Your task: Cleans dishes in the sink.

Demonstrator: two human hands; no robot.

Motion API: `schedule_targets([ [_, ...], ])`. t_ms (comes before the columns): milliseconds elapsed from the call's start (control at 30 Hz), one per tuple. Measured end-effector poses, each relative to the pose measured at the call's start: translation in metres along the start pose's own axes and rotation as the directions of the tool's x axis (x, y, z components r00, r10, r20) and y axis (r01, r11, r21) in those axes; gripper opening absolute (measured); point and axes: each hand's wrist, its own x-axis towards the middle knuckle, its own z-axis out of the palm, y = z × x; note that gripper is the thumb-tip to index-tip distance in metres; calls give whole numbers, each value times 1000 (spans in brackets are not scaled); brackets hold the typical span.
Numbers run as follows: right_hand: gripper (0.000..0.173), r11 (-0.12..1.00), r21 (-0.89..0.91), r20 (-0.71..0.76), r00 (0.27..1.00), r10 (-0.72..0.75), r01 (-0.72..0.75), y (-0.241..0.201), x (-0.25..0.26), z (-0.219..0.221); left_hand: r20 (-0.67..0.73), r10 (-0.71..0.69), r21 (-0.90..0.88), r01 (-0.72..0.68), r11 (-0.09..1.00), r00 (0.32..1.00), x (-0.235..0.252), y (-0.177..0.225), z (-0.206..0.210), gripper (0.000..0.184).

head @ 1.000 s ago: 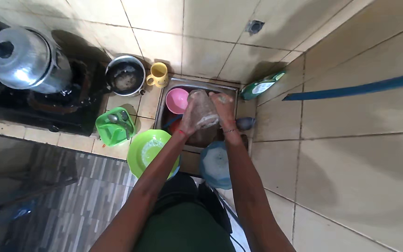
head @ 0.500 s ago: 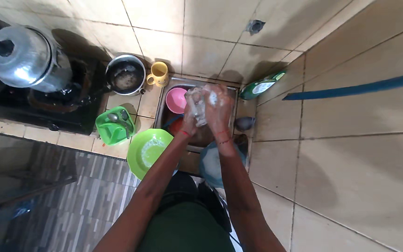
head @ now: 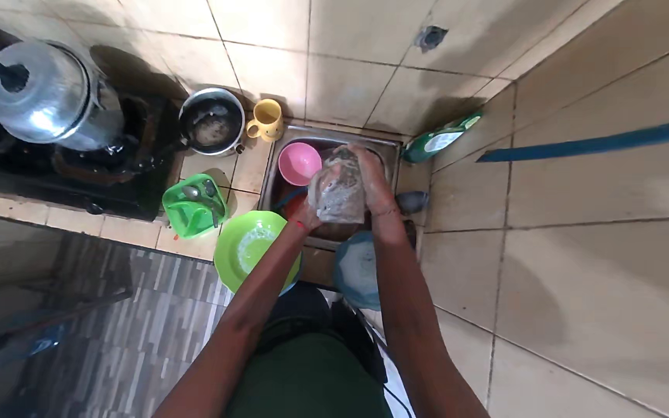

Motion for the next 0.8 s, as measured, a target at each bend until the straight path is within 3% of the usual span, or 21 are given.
schedule_targets([
  [67,24,995,68,49,995,-83,79,-1,9,0,42,-80,25,79,997,996,-3,8,9,29],
  [133,13,978,46,-49,979,-200,203,-3,6,6,-4,-54,-7,54,999,999,-3,7,8,30],
  [200,16,932,-67,-130,924,-361,355,2,-7,12,-121,-65,-110,52,993,991,-5,5,2,35],
  [333,27,805,-280,-8,837,-547,523,14,-52,25,-290,-105,-261,27,965,951,-1,8,-9,34],
  [433,47,804,-322,17,852,-523,500,32,-56,23,-331,-117,-291,17,957,936,-3,18,-16,35],
  [533,37,777,-492,-46,879,-474,393,35,-34,34,-357,-89,-83,63,995,930,2,26,-30,32],
  [667,32,796,-544,-7,947,-321,265,31,21,72,-294,-61,44,77,996,954,20,45,-79,40],
  [800,33,825,-543,64,988,-144,155,46,73,125,-516,-117,-4,135,991,848,7,83,-107,41],
])
